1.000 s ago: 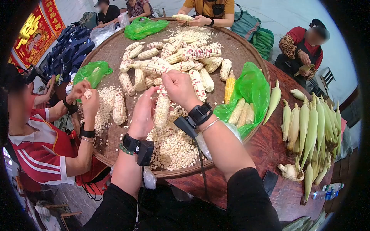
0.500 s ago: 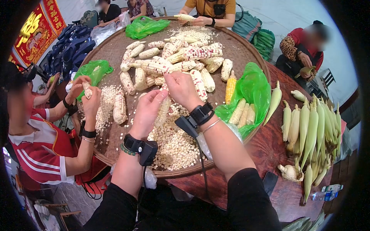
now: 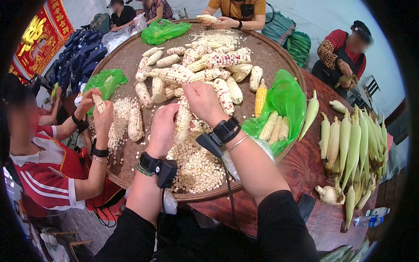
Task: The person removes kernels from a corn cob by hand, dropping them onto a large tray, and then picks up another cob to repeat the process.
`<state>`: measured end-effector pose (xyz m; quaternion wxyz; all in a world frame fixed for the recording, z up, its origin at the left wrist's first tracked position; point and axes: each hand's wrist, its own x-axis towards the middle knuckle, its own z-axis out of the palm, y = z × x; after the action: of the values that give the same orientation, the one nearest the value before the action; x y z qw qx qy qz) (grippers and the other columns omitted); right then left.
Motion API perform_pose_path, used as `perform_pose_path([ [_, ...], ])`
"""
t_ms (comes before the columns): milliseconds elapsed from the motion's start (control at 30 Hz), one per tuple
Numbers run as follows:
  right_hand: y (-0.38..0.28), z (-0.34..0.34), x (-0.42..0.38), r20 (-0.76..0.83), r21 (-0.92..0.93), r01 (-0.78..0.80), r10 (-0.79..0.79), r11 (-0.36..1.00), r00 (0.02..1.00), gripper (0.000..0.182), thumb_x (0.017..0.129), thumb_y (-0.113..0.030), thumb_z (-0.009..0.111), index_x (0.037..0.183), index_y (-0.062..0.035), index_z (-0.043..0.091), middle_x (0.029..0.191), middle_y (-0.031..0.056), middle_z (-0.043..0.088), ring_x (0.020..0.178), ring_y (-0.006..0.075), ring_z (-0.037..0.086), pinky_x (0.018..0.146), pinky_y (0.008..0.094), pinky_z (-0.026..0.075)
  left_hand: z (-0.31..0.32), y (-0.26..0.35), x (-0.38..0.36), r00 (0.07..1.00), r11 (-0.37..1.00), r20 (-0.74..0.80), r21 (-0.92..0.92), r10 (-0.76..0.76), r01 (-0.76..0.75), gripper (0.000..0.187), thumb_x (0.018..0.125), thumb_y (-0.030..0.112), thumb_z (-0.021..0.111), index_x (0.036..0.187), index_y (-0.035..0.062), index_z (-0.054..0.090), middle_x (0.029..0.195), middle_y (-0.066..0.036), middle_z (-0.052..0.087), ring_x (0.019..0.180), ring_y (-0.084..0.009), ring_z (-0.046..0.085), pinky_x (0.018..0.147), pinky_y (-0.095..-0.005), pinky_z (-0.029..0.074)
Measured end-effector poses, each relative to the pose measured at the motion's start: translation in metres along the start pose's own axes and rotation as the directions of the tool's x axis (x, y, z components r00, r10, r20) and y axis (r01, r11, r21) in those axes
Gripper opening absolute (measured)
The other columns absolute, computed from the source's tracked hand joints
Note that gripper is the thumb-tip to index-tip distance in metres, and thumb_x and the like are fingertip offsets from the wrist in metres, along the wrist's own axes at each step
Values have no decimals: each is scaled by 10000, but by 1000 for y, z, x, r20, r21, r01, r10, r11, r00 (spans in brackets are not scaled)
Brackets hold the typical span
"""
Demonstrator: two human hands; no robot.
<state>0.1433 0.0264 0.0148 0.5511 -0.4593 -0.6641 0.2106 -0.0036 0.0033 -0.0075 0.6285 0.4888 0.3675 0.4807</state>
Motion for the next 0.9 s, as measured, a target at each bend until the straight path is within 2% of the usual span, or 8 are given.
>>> perform_pose_path([
  [33, 2, -1, 1, -2, -1, -1, 1, 1000, 1000, 346, 917, -221, 510, 710, 54, 548, 620, 106, 537, 605, 158, 472, 581, 324, 399, 4, 5, -2, 1000, 1000, 2, 0, 0, 0, 314, 986, 222, 392, 970, -7, 606, 777, -92, 649, 597, -159, 626, 535, -272, 502],
  [100, 6, -1, 3, 27, 14, -91, 90, 996, 996, 472, 961, -323, 468, 706, 65, 554, 607, 211, 526, 554, 305, 485, 574, 411, 410, 11, 15, -7, 994, 972, 28, -210, -104, 108, 363, 995, 317, 403, 1016, 9, 593, 801, -107, 655, 600, -175, 629, 543, -281, 511],
  [133, 8, -1, 3, 27, 13, -91, 90, 996, 996, 472, 961, -323, 468, 706, 65, 554, 607, 211, 526, 554, 305, 485, 574, 411, 410, 12, 19, -9, 994, 972, 29, -210, -104, 108, 363, 995, 317, 403, 1016, 9, 593, 801, -107, 655, 600, -175, 629, 543, -281, 511],
  [333, 12, -2, 5, 110, 61, -188, 181, 980, 977, 509, 976, -362, 451, 729, 67, 573, 571, 135, 520, 533, 207, 464, 541, 366, 411, 14, 19, -8, 985, 978, 108, -141, -137, 152, 417, 989, 413, 457, 1056, 20, 577, 850, -101, 651, 613, -178, 637, 523, -267, 503],
  [400, 4, -4, 4, 216, 167, -339, 301, 926, 929, 420, 990, -320, 451, 776, 3, 612, 710, -13, 537, 668, 94, 468, 626, 261, 404, 12, 17, -9, 985, 993, 135, -35, -106, 111, 370, 983, 372, 490, 1039, 15, 569, 852, -93, 642, 608, -175, 634, 502, -261, 492],
  [533, 5, -4, 5, 268, 211, -304, 245, 929, 932, 400, 992, -324, 454, 813, -15, 634, 733, -3, 564, 679, 80, 491, 600, 233, 415, 12, 19, -10, 981, 987, 140, -75, -133, 144, 337, 978, 339, 512, 1012, 8, 562, 819, -95, 634, 599, -174, 629, 499, -259, 487],
  [700, -10, -10, 4, 414, 337, -526, 379, 780, 828, 377, 986, -333, 462, 830, -36, 633, 737, 17, 594, 576, 80, 541, 375, 232, 433, 12, 22, -12, 972, 976, 210, -169, -104, 140, 359, 980, 347, 491, 975, -4, 567, 775, -107, 628, 609, -179, 622, 523, -268, 488],
  [900, -3, -5, 4, 343, 418, -430, 300, 800, 890, 352, 977, -309, 468, 821, -35, 625, 746, 22, 600, 548, 91, 544, 323, 238, 420, 10, 23, -11, 966, 970, 244, -202, -83, 134, 356, 979, 336, 471, 960, -6, 567, 767, -109, 628, 615, -181, 618, 528, -274, 490],
])
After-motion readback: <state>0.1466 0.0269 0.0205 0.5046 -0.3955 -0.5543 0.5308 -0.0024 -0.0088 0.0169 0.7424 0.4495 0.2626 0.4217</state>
